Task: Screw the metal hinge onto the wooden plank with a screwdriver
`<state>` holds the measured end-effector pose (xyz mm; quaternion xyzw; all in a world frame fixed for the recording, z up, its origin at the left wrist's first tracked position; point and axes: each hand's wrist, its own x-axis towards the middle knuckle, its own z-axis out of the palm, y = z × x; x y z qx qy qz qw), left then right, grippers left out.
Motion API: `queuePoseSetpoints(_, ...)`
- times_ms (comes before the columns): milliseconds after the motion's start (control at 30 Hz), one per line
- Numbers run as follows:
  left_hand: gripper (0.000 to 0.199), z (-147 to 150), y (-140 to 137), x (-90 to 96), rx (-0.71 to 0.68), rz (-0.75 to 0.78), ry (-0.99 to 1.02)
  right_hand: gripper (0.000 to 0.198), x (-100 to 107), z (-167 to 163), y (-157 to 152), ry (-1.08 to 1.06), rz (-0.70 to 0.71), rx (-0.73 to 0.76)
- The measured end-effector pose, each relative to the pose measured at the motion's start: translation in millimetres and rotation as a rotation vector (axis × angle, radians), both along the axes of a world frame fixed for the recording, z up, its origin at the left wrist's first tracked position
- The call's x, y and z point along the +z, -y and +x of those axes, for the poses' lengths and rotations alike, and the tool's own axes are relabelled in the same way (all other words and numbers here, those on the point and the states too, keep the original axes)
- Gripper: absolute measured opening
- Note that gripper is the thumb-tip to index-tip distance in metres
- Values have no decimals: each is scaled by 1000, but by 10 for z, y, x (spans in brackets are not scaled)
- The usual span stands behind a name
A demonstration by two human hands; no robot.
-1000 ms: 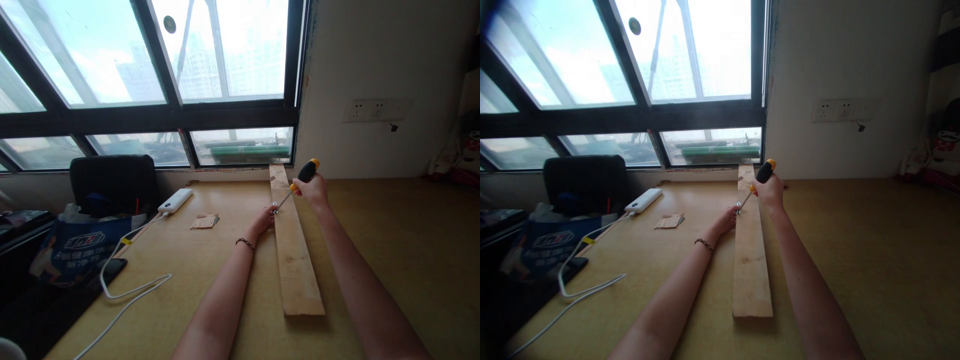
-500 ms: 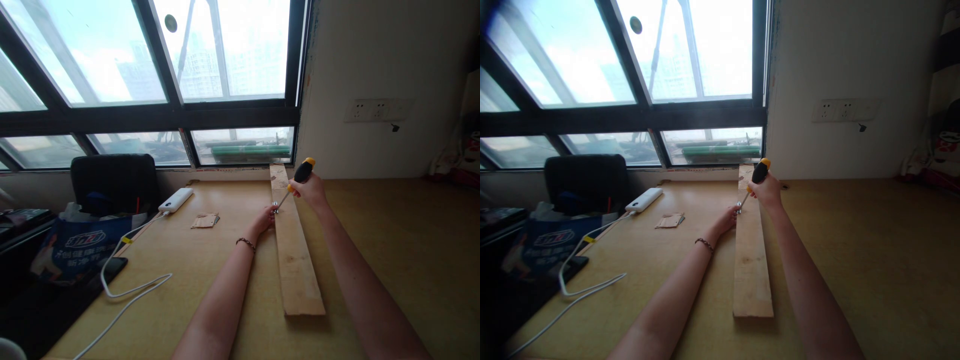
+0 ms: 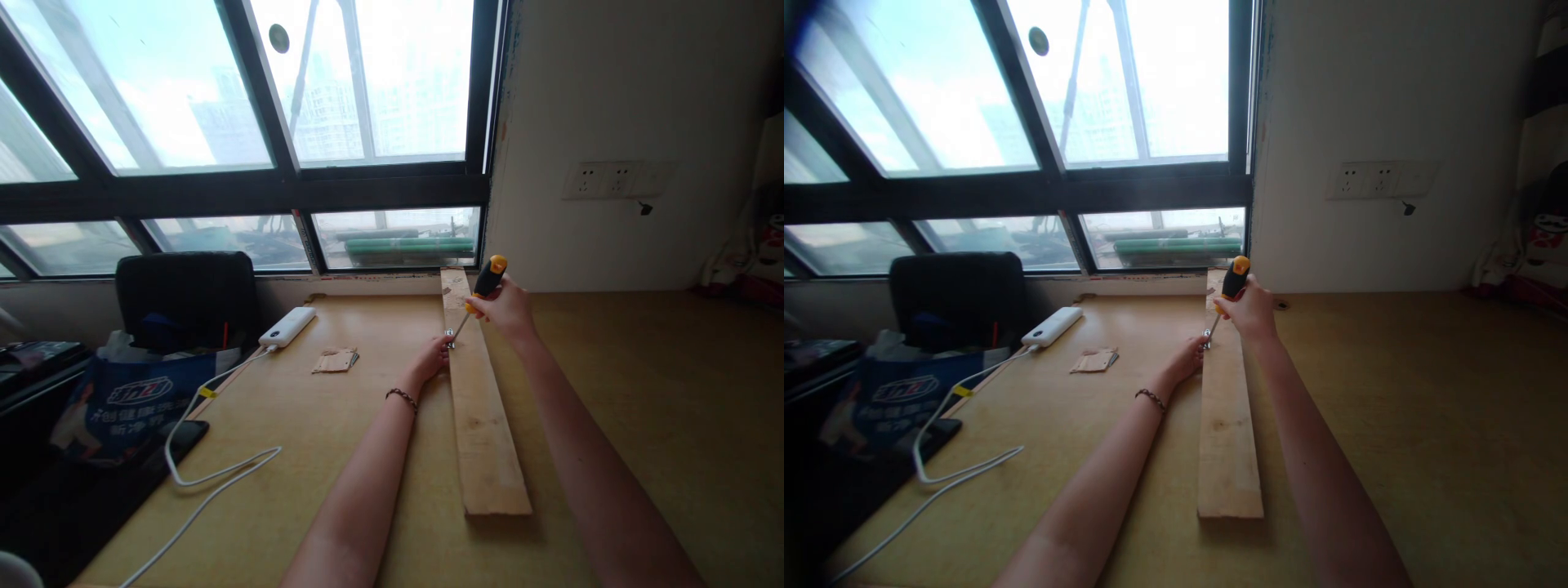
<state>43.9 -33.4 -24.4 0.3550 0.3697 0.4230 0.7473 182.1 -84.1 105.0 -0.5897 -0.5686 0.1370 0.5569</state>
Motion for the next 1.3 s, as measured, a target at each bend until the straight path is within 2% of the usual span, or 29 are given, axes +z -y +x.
queuePoseSetpoints(100,10,-1,-7,-12,-18,38,-10,45,-23,-53,4,78,56,-131)
queuePoseSetpoints(367,11,-8,-45,-75,-57,78,-3,49,-74,-82,-13,-97,83,-33)
queuePoseSetpoints(633,29,-60,-86,-65,-140,162,-303,49,-51,-87,4,-106,70,-10)
queuePoseSetpoints(733,30,-84,-118,-89,-146,216,-363,49,-60,-77,-1,-94,66,-23)
queuePoseSetpoints(1000,26,-57,-155,-129,-136,223,-295,46,-67,-47,-29,-53,-8,-127)
queuePoseSetpoints(1133,25,-43,-154,-124,-135,228,-247,51,-53,-27,-49,-140,-40,-59)
queuePoseSetpoints(1300,23,-51,-161,-135,-156,248,-191,34,6,41,-23,-274,-128,231)
